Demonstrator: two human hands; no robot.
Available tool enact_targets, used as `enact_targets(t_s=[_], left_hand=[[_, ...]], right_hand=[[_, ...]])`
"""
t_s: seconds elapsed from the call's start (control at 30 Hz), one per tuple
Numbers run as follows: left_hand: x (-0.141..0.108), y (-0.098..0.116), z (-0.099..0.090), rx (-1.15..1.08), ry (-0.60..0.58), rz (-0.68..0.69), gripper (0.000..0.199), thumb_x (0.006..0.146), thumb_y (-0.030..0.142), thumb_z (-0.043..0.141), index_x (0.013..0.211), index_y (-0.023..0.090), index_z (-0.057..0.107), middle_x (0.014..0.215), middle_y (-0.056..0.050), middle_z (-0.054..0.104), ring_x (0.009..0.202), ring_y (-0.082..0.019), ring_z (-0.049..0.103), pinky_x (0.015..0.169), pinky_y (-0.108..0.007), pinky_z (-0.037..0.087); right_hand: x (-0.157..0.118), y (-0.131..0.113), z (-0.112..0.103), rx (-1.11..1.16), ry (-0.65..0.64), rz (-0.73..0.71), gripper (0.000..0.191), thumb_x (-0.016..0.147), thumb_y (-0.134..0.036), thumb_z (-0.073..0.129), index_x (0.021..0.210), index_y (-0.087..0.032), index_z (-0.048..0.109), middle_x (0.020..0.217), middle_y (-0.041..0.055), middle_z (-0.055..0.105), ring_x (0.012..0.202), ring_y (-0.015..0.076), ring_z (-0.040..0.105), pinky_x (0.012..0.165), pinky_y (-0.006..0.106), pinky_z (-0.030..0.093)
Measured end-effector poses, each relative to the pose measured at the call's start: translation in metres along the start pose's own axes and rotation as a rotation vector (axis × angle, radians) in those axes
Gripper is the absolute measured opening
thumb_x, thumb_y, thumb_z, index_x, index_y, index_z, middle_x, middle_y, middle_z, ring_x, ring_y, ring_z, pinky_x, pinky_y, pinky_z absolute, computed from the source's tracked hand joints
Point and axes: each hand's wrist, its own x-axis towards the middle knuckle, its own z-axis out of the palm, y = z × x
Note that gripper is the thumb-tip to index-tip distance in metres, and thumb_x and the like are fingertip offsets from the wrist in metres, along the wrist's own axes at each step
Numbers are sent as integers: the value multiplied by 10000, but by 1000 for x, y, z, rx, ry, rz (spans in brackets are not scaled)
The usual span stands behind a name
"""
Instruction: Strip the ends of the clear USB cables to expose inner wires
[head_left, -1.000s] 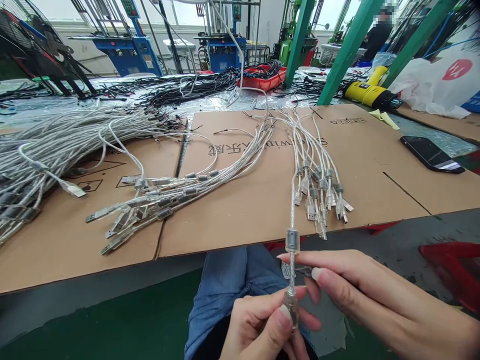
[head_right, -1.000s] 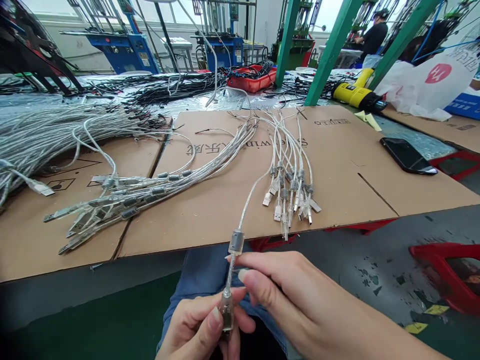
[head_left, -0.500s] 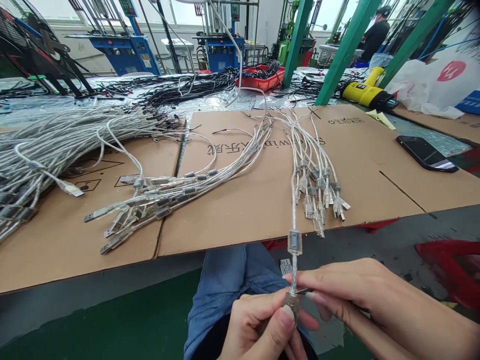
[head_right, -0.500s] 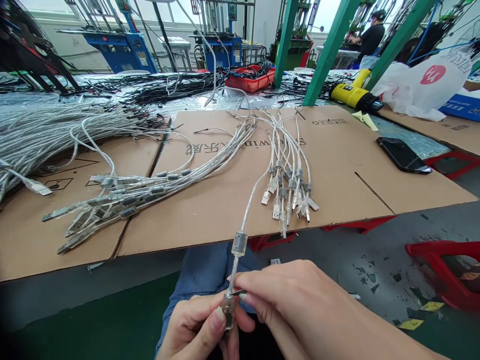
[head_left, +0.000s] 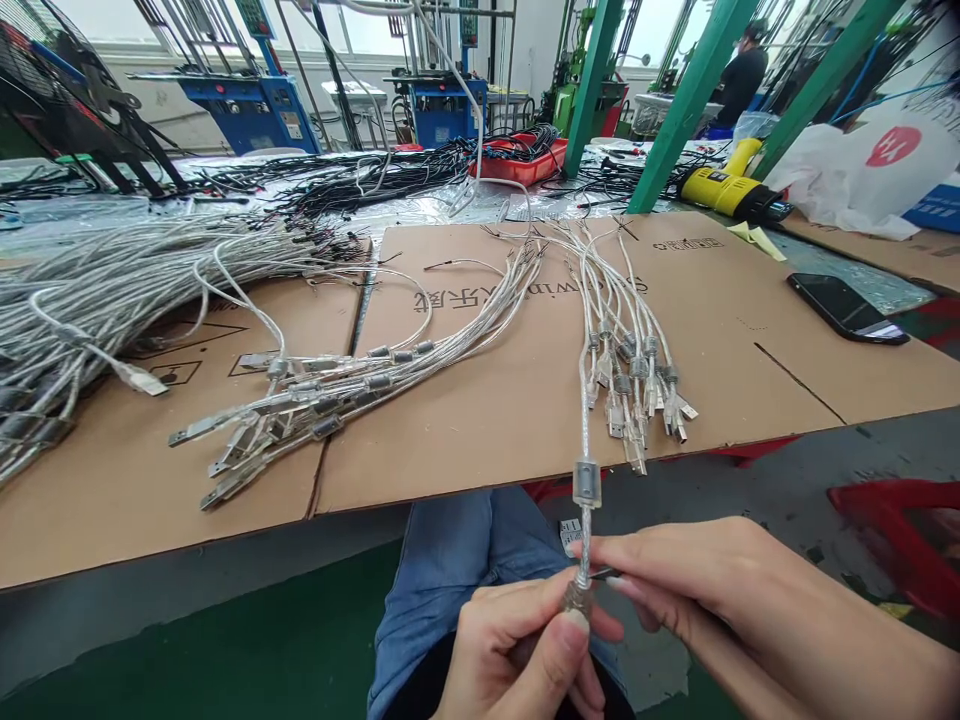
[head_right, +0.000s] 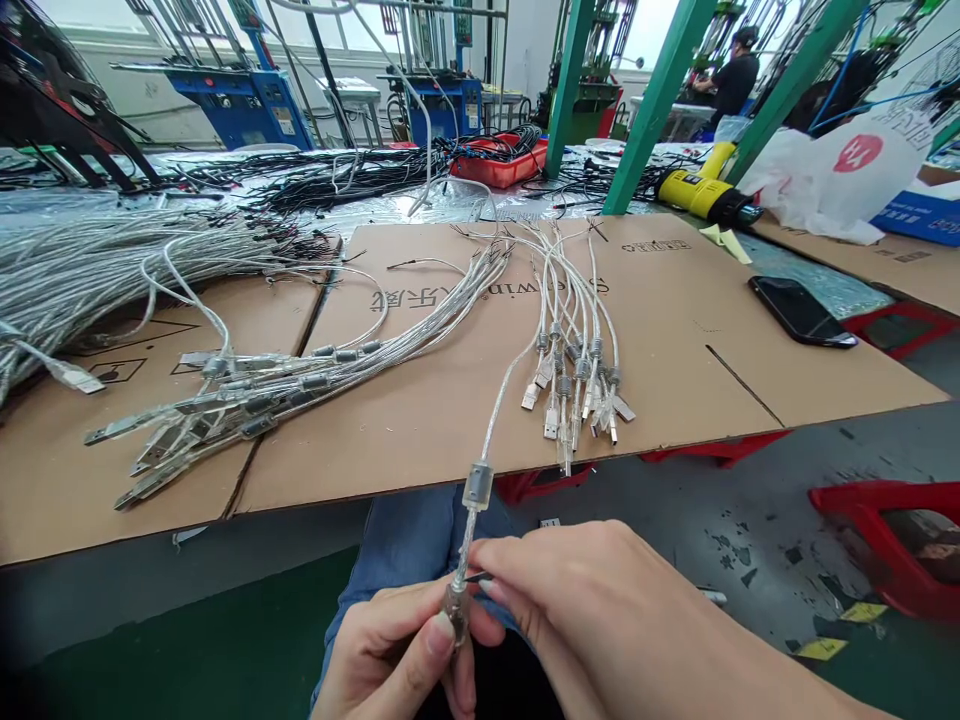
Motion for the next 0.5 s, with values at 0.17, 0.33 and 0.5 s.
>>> enact_targets(t_s=[0.17,0.33,0.5], left_hand=[[2,2,-1,166,46,69,315,842,283,496,782,82,731,500,-39,601,396,-78,555,430,-144,472],[3,3,-5,256,84,87,255,825,235,524,839,118,750,636,-69,656,413,-65,546,432,-148,491],[3,5,-6,254,82,142,243,818,211,528,846,123,753,572,-46,612,413,-75,553,434,-145,490]], right_hand=[[2,2,0,102,-25,19,346,864,-57,337,715,-214,608,748,33,732,509,136,650,484,196,476],[7,1,-7,262,-187,100,300,872,-58,411,789,-236,638,772,-14,719,672,139,680,608,164,502],[11,-2,-9,250,-240,156,277,884,-96,437,779,-240,650,673,-27,684,573,131,641,543,170,486]])
